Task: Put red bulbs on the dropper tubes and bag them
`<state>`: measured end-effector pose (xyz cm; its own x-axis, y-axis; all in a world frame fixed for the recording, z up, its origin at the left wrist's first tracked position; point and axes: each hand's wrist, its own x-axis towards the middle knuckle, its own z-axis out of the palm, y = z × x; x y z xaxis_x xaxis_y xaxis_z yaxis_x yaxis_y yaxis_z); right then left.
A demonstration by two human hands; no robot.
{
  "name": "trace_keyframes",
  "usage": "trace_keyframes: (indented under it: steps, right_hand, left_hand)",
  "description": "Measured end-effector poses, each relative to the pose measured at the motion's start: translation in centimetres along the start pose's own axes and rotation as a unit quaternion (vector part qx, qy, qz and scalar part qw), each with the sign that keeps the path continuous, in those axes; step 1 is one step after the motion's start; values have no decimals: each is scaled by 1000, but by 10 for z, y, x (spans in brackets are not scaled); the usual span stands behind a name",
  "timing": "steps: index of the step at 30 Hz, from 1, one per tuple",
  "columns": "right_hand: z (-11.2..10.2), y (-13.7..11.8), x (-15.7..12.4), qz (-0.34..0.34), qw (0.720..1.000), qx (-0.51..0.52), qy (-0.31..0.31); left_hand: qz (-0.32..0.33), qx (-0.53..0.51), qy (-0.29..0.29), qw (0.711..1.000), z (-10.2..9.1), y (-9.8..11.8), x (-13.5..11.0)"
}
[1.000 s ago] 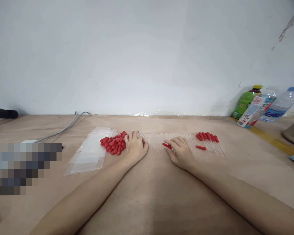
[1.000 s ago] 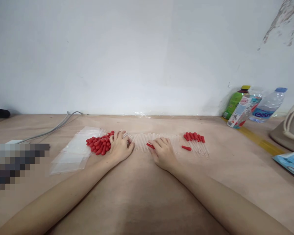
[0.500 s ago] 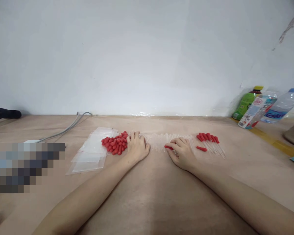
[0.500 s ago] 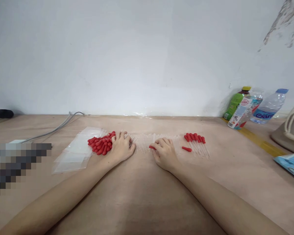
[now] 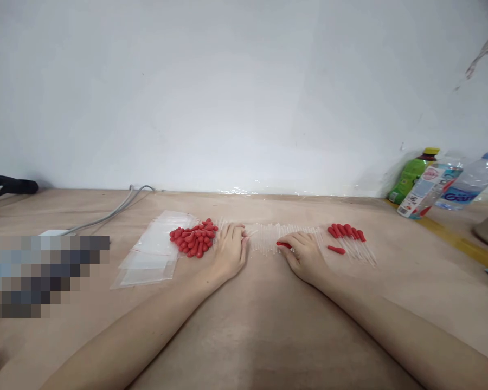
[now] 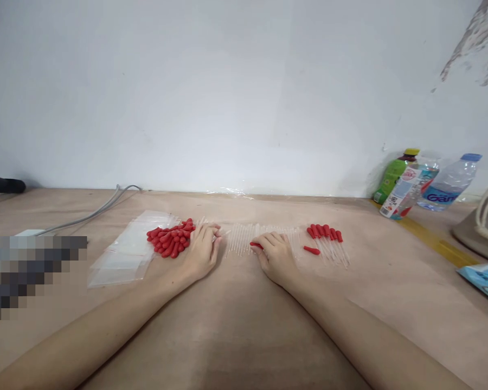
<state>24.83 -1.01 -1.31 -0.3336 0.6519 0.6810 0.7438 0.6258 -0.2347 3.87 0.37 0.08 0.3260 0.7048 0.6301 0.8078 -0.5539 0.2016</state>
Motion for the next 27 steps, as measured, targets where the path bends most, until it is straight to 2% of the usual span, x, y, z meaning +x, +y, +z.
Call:
trace_keyframes:
  steps: [4, 10, 15, 27]
  right_hand:
    - [2, 2, -1, -20, 1000, 14, 0]
    - [4, 0, 0, -17, 996, 81, -13]
    - [1, -4, 1, -13, 988, 152, -25]
    - [1, -3, 2, -14, 988, 152, -33]
  left_hand:
    - [63, -79, -43, 994, 3, -3, -7]
    - [125, -105, -86, 983, 7, -3, -6]
    - [125, -126, -96, 979, 6, -3, -5]
    - [120, -134, -89, 980, 0, 2, -2]
